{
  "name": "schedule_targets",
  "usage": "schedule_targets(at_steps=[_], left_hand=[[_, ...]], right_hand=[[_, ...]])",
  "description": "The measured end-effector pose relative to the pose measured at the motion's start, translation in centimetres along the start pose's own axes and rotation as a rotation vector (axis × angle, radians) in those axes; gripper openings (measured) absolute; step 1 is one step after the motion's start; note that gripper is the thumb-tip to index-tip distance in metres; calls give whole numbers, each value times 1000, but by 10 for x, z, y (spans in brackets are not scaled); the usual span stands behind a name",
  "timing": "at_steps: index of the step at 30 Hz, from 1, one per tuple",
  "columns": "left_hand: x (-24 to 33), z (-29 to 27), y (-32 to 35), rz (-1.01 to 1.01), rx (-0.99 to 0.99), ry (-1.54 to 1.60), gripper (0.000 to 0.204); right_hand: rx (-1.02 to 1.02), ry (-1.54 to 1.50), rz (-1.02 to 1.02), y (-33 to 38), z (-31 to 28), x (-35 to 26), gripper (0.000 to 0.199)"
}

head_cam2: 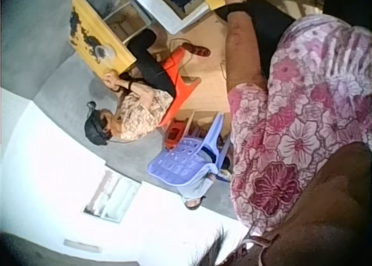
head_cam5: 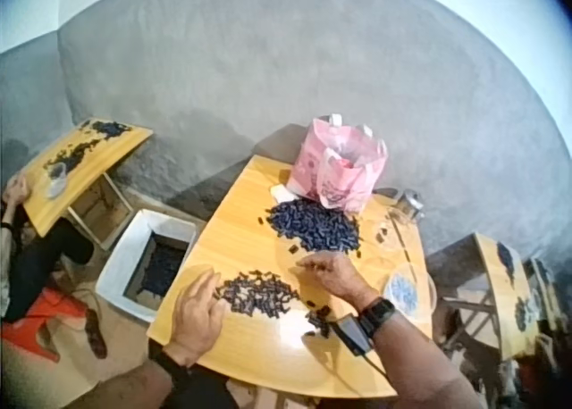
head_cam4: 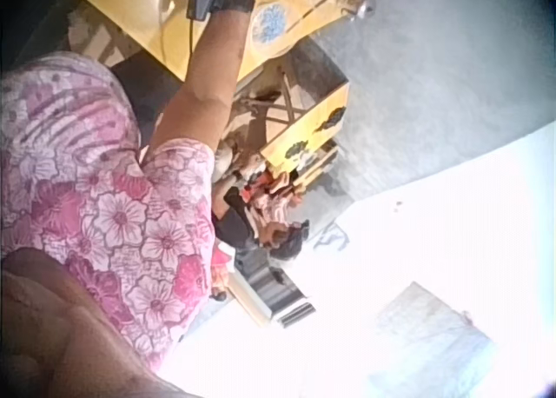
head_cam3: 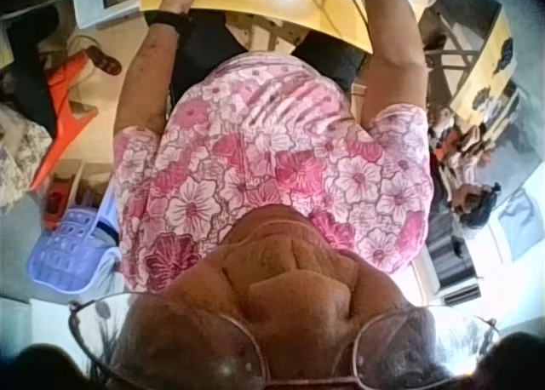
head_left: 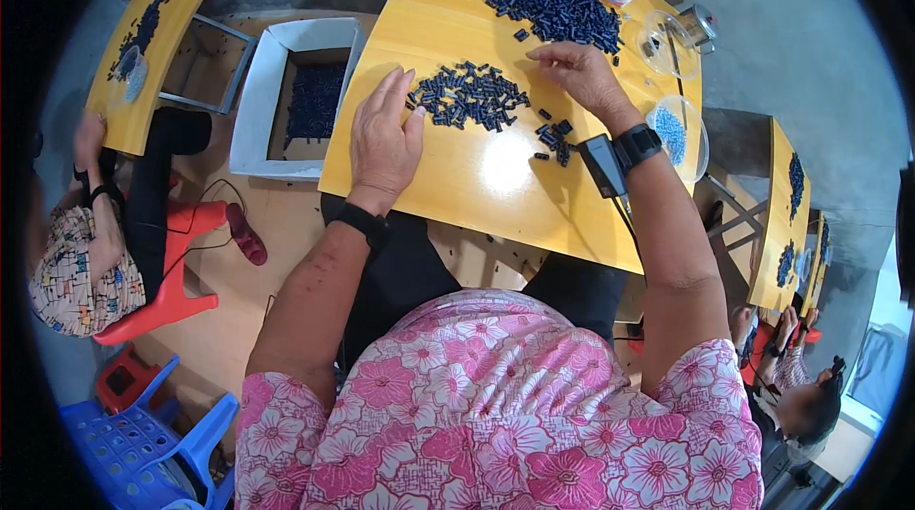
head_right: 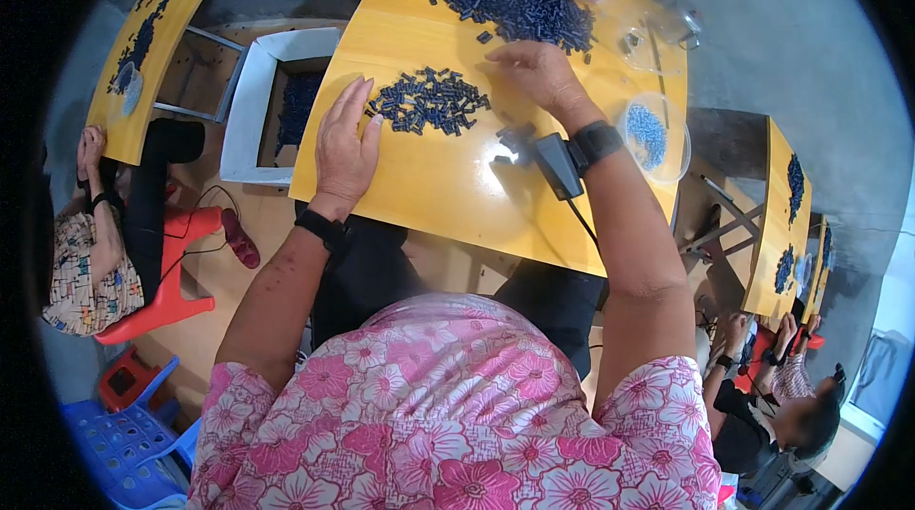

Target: Sort small black plastic components on a wooden table into different piles or containers.

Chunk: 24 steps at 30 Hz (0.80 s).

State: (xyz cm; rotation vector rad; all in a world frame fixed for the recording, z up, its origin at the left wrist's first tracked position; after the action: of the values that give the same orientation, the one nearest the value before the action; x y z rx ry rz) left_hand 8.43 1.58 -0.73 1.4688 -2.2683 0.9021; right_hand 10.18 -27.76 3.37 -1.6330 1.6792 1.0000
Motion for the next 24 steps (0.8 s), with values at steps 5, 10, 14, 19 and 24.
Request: schedule_targets(at_steps=[5, 10, 14, 19, 24], left_hand=[[1, -1, 0, 11, 28, 16, 47], [-1, 0, -2, 37, 56, 16, 47], [-1, 1, -1, 33, 49, 18, 47], [-1, 1, -1, 27, 46, 18, 48], [-2, 0, -1, 10, 9, 16, 48]], right_hand=[[-120, 18, 132, 24, 7, -13, 35], [-119, 83, 130, 27, 10, -7, 34], [-115, -96, 211, 28, 9, 8, 27], [-146, 23, 224, 31, 7, 10, 20], [-170, 2, 219, 29, 6, 9, 18]])
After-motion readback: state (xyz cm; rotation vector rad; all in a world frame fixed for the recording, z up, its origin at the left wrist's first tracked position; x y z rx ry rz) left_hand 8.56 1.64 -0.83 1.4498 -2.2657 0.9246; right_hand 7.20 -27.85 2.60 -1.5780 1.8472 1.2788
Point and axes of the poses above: each hand's wrist, its own y-axis away from the middle knuckle, its own z-axis out of the palm, x = y × z, the point moved 3 cm from there along -y, towards the middle knuckle, and after that the axes turned 8 degrees about -y, right-handed, at the moved point
